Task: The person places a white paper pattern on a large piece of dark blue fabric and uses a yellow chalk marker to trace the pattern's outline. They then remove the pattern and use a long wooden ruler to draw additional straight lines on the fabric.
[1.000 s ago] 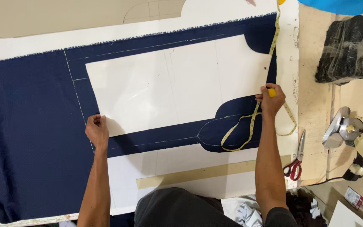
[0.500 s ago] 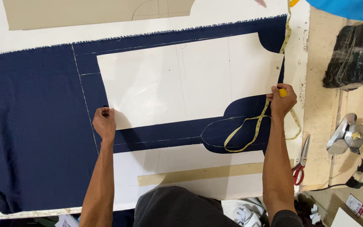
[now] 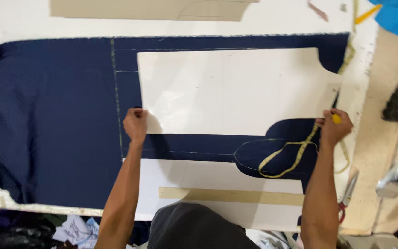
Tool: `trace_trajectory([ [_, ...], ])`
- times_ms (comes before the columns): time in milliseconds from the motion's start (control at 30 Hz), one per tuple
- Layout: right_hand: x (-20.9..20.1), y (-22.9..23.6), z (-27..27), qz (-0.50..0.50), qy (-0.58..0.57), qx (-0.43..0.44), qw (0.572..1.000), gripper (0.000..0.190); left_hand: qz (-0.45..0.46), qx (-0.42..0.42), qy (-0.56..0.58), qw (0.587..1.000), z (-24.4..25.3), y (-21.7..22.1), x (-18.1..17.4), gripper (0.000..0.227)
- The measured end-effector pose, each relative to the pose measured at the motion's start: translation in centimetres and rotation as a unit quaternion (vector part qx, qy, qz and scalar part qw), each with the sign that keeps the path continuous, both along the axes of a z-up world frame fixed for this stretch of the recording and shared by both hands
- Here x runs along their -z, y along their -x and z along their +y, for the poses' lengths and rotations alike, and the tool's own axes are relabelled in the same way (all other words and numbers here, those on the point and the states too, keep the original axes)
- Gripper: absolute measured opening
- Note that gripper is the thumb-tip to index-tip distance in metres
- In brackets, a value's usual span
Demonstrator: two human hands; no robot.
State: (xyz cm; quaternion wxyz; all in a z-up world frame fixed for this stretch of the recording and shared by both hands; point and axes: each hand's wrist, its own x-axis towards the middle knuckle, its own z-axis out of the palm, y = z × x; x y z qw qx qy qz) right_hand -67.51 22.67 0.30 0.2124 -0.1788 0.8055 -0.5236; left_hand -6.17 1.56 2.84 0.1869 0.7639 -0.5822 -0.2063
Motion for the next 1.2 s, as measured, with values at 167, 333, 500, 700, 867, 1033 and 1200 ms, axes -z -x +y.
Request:
trace_trajectory([
  [167, -1.2, -0.7, -0.2, 0.003, -0.026, 0.006, 1.0, 0.011, 0.016, 0.0, -0.036, 0.999, -0.4, 0.0, 0.2, 0.021],
  [333, -1.6, -0.8, -0.5, 0.005, -0.029, 0.011, 1.0, 0.011, 0.021, -0.001, -0.028, 0.999, -0.5, 0.3, -0.3, 0.019],
  [500, -1.7, -1.1, -0.4, 0.009, -0.026, 0.004, 1.0, 0.011, 0.035, 0.008, -0.02, 0.999, -0.6, 0.2, 0.0, 0.018],
  [700, 0.2, -0.2, 0.4, 0.026, 0.007, -0.007, 1.0, 0.012, 0.002, 0.002, -0.028, 1.0, -1.0, 2.0, -2.6, 0.02],
  [867, 0.4, -0.7, 0.5, 0.035, 0.007, 0.009, 0.999, 0.011, 0.031, 0.204, 0.164, 0.965, -1.2, 11.9, -4.5, 0.023],
  [1033, -1.5, -1.7, 0.0, 0.027, 0.015, 0.02, 0.999, 0.012, 0.214, 0.386, 0.082, 0.894, -1.4, 28.4, -3.6, 0.041],
  [1200, -2.6, -2.0, -0.6, 0.043, 0.003, 0.025, 0.999, 0.012, 0.01, 0.536, 0.078, 0.841, -1.1, 39.0, 0.1, 0.059],
])
